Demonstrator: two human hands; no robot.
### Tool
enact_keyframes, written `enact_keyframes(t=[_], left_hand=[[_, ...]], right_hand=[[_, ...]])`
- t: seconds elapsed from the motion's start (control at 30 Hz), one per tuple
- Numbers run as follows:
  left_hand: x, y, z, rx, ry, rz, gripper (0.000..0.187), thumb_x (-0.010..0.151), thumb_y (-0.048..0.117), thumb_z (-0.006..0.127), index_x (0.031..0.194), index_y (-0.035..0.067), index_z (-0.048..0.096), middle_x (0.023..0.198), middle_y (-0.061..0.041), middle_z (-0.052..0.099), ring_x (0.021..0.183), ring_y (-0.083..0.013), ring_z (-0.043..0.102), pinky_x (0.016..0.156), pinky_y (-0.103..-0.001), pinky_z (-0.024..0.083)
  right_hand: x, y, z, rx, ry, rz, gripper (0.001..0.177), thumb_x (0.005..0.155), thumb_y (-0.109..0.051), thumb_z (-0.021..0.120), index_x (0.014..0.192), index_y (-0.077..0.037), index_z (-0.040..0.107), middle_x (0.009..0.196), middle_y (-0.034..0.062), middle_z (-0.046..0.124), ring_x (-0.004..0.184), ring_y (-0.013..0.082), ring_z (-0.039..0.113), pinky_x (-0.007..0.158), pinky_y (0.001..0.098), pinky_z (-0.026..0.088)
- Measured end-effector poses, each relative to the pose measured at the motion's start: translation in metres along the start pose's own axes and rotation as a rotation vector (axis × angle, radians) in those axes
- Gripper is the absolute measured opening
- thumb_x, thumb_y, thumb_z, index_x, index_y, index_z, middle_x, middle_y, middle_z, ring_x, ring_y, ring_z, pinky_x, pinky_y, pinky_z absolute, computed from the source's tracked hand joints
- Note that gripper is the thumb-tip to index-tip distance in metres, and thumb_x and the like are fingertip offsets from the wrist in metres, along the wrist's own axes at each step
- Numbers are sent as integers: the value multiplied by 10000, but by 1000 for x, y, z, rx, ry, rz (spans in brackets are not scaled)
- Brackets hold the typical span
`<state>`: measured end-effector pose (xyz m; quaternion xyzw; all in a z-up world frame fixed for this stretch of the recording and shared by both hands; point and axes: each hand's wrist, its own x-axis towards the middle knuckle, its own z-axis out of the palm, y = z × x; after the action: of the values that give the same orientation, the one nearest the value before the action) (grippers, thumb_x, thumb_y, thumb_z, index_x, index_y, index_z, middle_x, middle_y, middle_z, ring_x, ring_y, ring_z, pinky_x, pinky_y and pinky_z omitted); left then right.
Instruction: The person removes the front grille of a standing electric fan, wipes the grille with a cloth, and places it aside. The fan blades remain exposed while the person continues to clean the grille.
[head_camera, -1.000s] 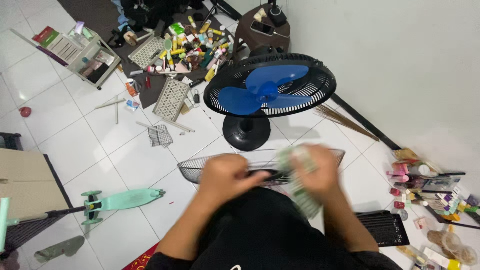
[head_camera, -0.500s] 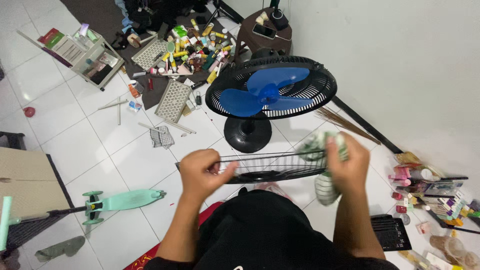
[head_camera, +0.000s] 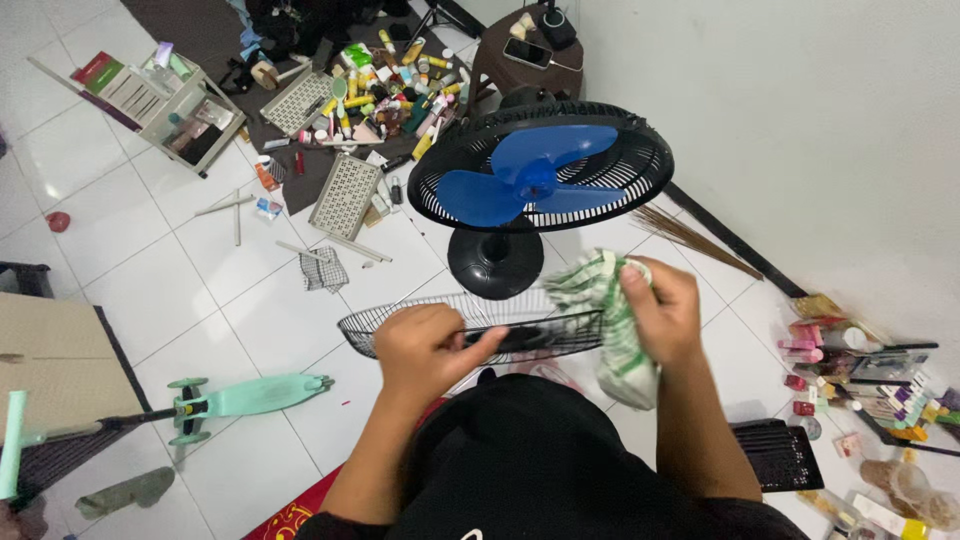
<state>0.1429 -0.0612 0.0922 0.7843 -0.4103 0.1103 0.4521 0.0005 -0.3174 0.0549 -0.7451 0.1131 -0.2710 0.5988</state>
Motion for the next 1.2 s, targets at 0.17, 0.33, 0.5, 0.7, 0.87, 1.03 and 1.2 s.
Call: enact_keyframes(t=[0.17,0.33,0.5,0.7,0.87,1.03,1.2], left_hand=[[-12,-17,-23,-120,41,-180,486,686,275,911,542,83,487,500,7,460,442,-109,432,436,-261,309],[-16,-36,-43,-194,113,-226,463,739,218,894,562,63,495,523,20,429,486,-74,401,470,-246,293],[-14,-35,-38,-235,101,-260,456,741,197,878,564,45,486,534,17,426,475,-59,400,457,-229,296],[-2,-28,-30,-191,20,-198,365,746,237,874,643,40,586,603,-24,533,563,-120,522,542,-270,392],[-11,-87,-44,-235,117,-75,630,944,626,629,1143,31,688,1090,-106,714,1073,-221,690,980,-359,517],[-45,-213,-29,-697,161,-346,770,936,733,635,1216,16,624,1083,-85,680,1044,-224,645,979,-365,503],[-106,-261,2,-1223,351,-445,586,889,611,823,882,122,501,804,34,488,658,-77,451,568,-239,369]], right_hand=[[7,-1,-43,-105,33,34,393,1099,-251,557,825,2,679,687,56,647,546,119,531,526,260,420],[6,-24,-49,-130,-83,-128,466,1091,-400,475,971,8,664,848,37,694,679,111,638,628,250,512],[-5,-23,-45,-455,-19,-413,598,1028,-527,586,1083,66,630,946,97,643,832,214,607,795,354,491],[-19,11,-48,-132,229,60,354,1029,-284,731,901,44,694,772,157,677,611,230,594,538,290,457],[11,40,-88,323,597,92,338,1003,-310,725,994,22,664,860,143,669,707,235,591,620,321,457],[33,84,-113,512,633,247,363,977,-336,720,1087,0,634,947,130,661,804,241,588,702,352,456],[10,121,-90,527,560,379,424,951,-362,715,1180,-23,604,1035,116,653,900,246,585,785,384,455]])
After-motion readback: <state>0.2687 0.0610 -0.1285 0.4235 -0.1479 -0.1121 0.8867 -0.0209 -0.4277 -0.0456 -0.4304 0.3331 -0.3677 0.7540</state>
